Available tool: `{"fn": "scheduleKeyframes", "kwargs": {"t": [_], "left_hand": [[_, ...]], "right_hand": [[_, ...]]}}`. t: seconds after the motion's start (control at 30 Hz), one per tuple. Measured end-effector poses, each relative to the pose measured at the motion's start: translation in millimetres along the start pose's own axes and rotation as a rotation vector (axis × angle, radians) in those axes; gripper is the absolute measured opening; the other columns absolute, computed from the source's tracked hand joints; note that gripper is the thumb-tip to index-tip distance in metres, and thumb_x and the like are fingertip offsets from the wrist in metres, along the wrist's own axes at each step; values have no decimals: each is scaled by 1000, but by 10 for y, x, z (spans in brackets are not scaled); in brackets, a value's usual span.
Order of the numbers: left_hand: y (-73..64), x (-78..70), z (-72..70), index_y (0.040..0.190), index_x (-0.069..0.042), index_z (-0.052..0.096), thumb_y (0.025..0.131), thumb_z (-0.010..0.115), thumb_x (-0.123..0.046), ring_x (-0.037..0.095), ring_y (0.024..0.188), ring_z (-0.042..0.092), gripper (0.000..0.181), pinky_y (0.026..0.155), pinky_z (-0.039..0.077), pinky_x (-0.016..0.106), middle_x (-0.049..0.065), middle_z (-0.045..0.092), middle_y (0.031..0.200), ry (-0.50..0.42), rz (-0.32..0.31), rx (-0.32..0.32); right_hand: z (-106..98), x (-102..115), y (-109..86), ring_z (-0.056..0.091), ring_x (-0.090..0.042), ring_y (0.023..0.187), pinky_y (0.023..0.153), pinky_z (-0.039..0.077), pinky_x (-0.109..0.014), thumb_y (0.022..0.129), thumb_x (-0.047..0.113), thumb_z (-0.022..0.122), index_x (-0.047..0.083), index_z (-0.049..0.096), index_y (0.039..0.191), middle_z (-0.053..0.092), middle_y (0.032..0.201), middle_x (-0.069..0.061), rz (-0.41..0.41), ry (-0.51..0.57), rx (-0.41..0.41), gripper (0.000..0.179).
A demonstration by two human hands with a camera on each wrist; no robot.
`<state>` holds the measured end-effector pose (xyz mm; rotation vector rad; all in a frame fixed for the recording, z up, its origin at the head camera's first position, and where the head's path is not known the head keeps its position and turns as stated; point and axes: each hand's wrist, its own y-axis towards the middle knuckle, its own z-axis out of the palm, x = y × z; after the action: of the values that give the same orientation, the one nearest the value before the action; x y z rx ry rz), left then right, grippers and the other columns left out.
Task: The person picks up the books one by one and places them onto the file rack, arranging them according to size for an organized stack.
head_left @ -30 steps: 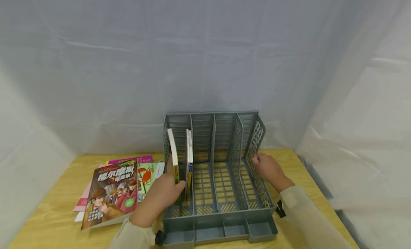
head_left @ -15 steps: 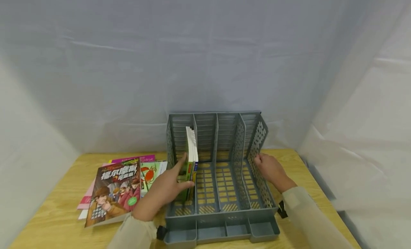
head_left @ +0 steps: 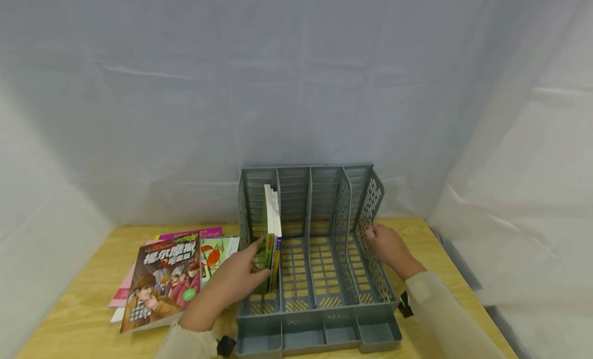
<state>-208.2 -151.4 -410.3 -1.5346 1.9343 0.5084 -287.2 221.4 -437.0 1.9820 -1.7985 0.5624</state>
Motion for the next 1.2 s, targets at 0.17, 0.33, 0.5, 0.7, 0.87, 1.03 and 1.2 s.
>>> {"fn": "scheduleKeyframes", "kwargs": {"t": [0.17,0.33,0.5,0.7,0.87,1.03,1.2], "left_hand": [[-128,22,-82,143,-14,56,100,65,-18,11,70,61,44,56,48,33,2,71,95,-22,-15,-89],[-209,110,-125,118,-10,55,104,59,-25,14,53,50,21,49,39,33,1,60,76,38,-90,-202],[-217,258,-73,149,1,43,109,53,-36,26,69,68,56,60,53,44,13,73,96,125,-145,-146],[-214,350,-2,150,2,48,109,52,-26,46,114,65,51,94,51,63,27,62,137,181,-96,-75],[-257,334,-5,150,2,49,107,52,-22,45,111,67,49,92,52,62,27,62,138,193,-91,-87],[-269,321,-6,150,1,49,107,53,-21,46,111,67,48,93,52,63,27,62,137,187,-71,-98],[-254,334,-12,150,0,50,108,53,-23,47,119,63,47,97,49,64,26,61,140,171,-79,-90]], "right_hand": [[13,-14,-8,25,-17,55,61,28,-34,111,25,30,14,32,72,35,64,-3,-14,37,1,41],[1,-14,-21,25,-17,55,61,27,-34,111,26,29,14,33,72,36,63,-4,-18,36,1,41],[4,-11,-16,26,-17,55,61,28,-34,111,28,30,13,35,72,38,64,-4,-27,28,2,42],[27,-32,7,26,-17,56,62,27,-34,111,27,29,13,35,73,39,65,-5,-28,24,-4,41],[27,-29,20,26,-17,56,61,27,-34,109,26,29,14,34,72,38,64,-4,-25,17,-10,40],[-3,-7,12,25,-18,56,62,27,-35,109,25,28,14,33,73,37,64,-4,-5,14,4,38],[-11,-3,3,28,-18,56,61,28,-35,109,26,29,13,35,74,39,65,-5,4,23,1,38]]}}
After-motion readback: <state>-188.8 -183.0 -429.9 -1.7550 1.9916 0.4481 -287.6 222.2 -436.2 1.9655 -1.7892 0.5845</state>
